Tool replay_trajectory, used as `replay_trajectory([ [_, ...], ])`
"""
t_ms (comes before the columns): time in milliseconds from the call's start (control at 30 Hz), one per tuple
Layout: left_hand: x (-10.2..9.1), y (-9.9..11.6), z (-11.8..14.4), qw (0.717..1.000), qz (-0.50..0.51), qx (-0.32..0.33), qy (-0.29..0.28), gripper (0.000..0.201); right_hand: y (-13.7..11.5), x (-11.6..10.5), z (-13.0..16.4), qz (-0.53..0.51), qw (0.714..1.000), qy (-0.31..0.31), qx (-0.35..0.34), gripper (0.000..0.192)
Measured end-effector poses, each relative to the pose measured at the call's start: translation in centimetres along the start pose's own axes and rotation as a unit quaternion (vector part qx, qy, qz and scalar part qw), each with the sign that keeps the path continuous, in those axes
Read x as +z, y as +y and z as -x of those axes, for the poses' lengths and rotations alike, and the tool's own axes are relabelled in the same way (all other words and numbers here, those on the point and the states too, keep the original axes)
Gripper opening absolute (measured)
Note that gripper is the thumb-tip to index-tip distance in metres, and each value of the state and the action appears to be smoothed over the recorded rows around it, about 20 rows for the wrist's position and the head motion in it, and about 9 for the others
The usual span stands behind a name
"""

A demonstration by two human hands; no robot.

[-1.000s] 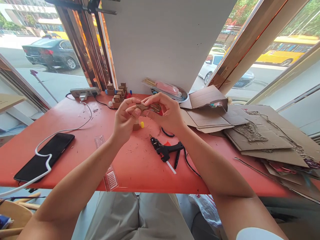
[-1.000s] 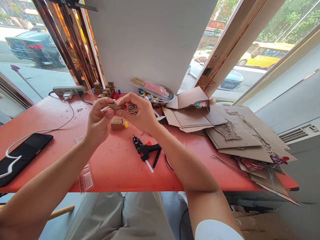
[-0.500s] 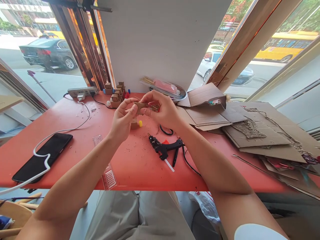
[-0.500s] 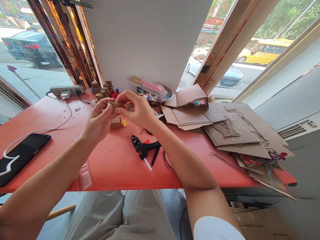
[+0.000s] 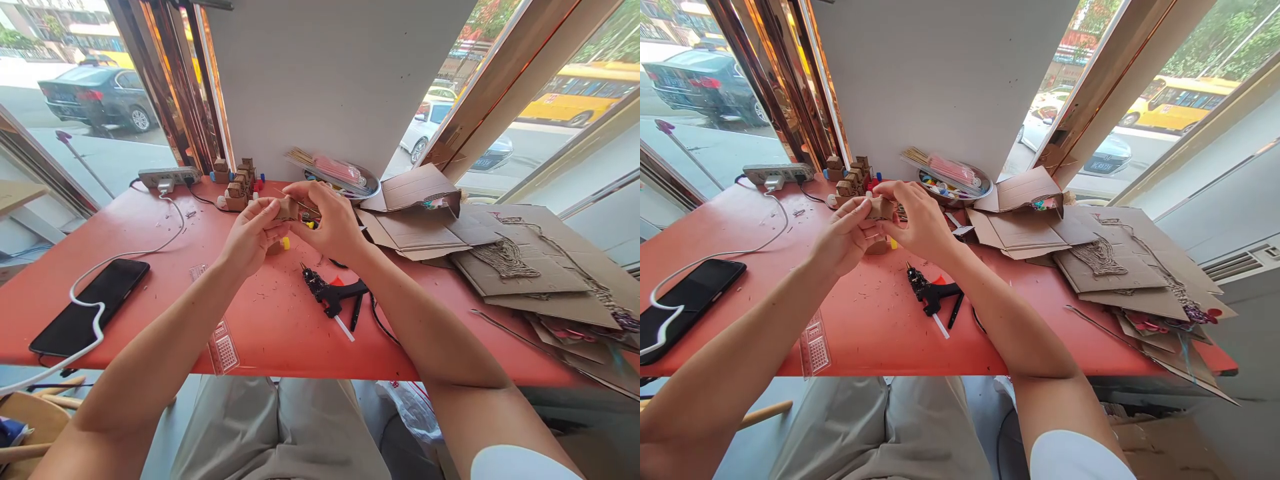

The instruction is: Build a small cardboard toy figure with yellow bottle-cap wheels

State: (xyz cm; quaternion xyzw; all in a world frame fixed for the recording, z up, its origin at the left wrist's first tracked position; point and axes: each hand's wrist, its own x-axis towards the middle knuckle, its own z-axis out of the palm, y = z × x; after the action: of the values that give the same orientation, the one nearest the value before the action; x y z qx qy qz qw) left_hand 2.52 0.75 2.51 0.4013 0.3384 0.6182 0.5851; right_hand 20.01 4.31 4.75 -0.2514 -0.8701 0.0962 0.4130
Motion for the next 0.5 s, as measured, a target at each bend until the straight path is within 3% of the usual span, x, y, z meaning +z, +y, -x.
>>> replay_trajectory([
  [133,-0.69,0.27,-0.33,0.998,-0.058,-0.001,-0.020,0.045,0.56,-0.47,-0.25,-0.120,0.989,0.002,0.091,0.042],
  [267,-0.96,0.29,-0.62,0.992,-0.097,0.064,-0.040,0.058,0.89,-0.85,-0.53,-0.220,0.964,-0.017,0.145,0.052],
  [500,-0.01,-0.12,-0.50,0.987,-0.093,0.126,-0.028,0.050,0.72,-0.66,-0.66,-0.277,0.945,-0.017,0.174,0.045],
])
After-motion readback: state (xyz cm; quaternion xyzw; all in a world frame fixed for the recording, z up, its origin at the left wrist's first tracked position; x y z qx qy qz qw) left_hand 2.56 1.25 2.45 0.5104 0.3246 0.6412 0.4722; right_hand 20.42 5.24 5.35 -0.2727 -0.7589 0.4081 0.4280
